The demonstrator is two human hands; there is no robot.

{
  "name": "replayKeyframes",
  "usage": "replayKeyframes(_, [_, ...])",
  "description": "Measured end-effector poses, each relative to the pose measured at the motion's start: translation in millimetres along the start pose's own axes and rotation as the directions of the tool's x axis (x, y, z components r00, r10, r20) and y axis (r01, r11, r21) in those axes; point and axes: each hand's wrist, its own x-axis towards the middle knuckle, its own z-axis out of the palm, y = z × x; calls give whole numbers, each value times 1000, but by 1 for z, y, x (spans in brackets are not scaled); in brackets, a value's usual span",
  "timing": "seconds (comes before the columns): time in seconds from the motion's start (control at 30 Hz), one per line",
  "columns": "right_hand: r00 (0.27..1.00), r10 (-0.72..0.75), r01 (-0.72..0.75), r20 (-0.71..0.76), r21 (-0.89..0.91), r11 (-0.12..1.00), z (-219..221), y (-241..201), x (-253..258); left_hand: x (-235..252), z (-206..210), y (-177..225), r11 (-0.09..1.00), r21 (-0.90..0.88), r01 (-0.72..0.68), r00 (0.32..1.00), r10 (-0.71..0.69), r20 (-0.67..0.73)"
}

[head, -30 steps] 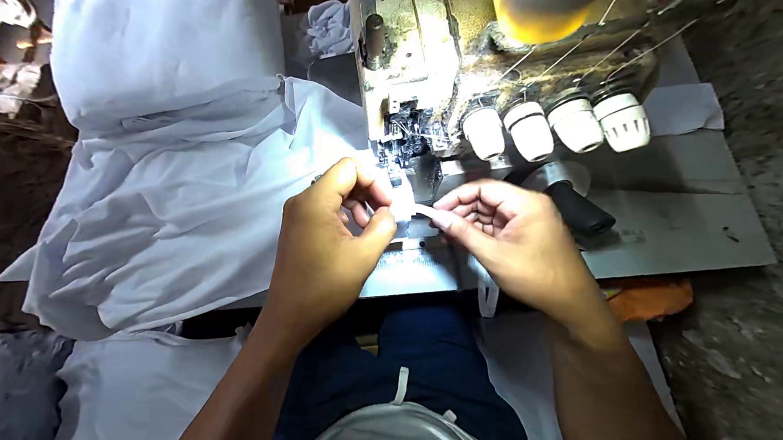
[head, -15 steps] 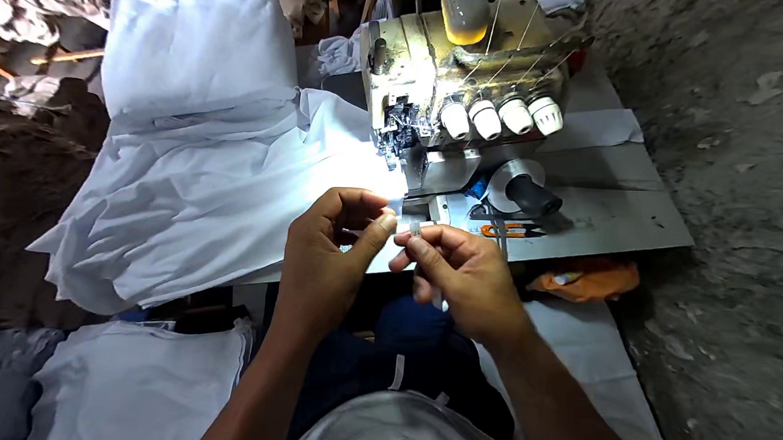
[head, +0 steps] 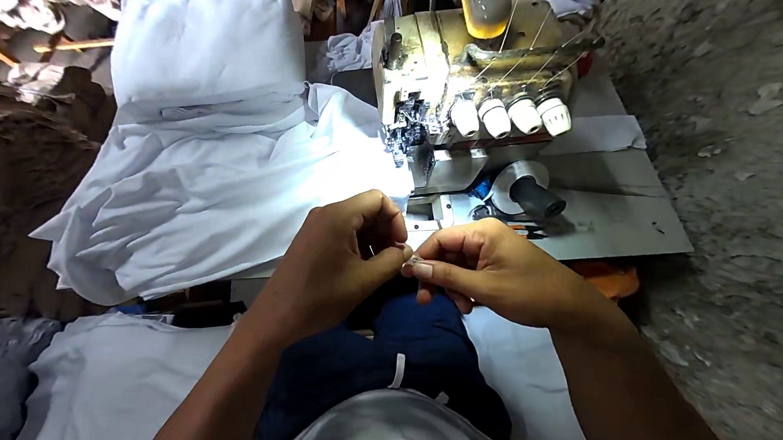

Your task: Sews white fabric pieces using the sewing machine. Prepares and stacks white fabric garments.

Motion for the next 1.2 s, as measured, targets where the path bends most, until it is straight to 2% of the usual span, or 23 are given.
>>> replayKeyframes(0.07, [997,-37,35,-63,-36,999,-10,6,8,9,-1,-4,997,65,40,997,-35,-75])
replayKeyframes(0.13, [971,-84,59,-223,-120,991,-23,16,23,28,1,-13,976,207,75,979,-32,-203])
replayKeyframes(0.23, [855,-146,2,-497,-279,960,-37,32,52,59,9,-35,945,303,121,935,-6,-355])
replayKeyframes(0.3, [796,-192,-13,-574,-334,943,-41,38,64,72,14,-45,922,359,142,925,6,-380])
replayKeyframes(0.4, [749,-264,-19,-608,-418,908,-44,45,68,77,16,-49,889,431,156,929,16,-369])
replayKeyframes(0.53, [673,-379,-24,-635,-532,847,-46,52,76,83,17,-55,897,414,153,916,29,-400])
replayKeyframes(0.7, [589,-442,61,-676,-508,859,-45,57,84,90,16,-60,913,373,166,892,22,-452])
replayKeyframes(0.9, [571,-422,82,-704,-463,883,-43,61,85,90,20,-63,903,393,175,878,38,-478])
replayKeyframes(1.2, [568,-410,26,-714,-482,876,-42,61,85,90,23,-63,875,448,185,869,67,-491])
